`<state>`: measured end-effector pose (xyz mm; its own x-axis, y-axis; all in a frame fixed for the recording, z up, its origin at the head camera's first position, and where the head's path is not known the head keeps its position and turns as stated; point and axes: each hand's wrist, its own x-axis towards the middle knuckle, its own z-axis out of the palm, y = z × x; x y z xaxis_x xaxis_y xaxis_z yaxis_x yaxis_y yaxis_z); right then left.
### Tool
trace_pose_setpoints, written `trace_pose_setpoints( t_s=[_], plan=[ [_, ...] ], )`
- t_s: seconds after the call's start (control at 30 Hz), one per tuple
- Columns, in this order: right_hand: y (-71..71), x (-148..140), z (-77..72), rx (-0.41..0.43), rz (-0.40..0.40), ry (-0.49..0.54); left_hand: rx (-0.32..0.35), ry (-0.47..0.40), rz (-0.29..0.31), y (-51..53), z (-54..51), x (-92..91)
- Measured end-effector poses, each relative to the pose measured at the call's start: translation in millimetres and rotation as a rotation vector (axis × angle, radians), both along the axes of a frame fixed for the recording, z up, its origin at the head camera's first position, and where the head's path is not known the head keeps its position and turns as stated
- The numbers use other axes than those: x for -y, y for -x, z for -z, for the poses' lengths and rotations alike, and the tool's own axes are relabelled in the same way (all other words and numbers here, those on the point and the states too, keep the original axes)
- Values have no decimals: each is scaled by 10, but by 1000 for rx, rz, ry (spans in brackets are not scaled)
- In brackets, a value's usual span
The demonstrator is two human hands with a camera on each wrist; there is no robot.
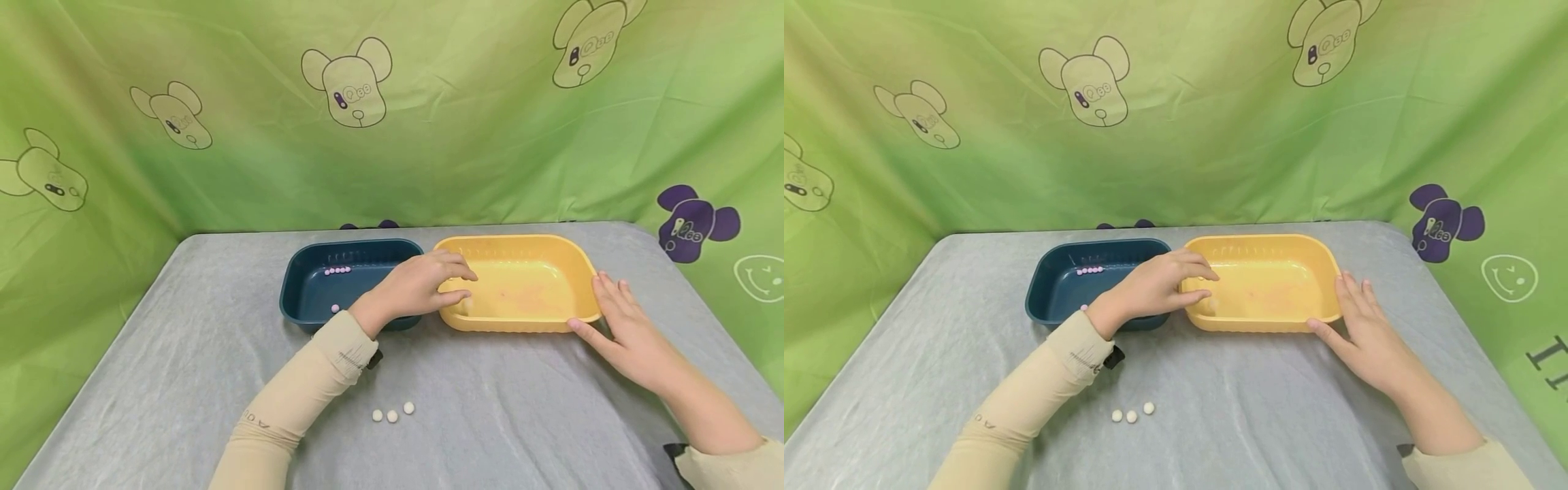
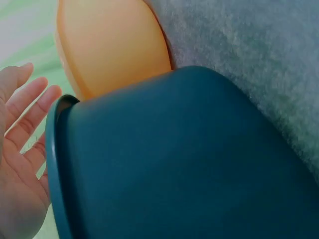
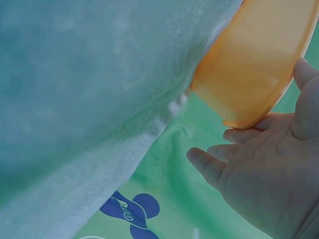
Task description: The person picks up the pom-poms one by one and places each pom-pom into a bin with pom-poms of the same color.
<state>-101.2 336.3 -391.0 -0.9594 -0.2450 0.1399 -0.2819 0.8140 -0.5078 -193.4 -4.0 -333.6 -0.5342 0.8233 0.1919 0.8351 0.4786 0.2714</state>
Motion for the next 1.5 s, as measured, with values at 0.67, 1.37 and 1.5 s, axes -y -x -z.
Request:
trace_pose_setpoints(
  t_s=[0.67, 1.37, 1.5],
  plan=[
    [14, -2, 2, 3, -2, 6, -78, -49, 28, -147, -77, 257],
    [16, 5, 30, 8, -4, 10, -106, -11, 5, -321, -66, 510],
    [17, -2, 21, 14, -2, 15, -106, -15, 0, -352, -53, 550]
  ],
)
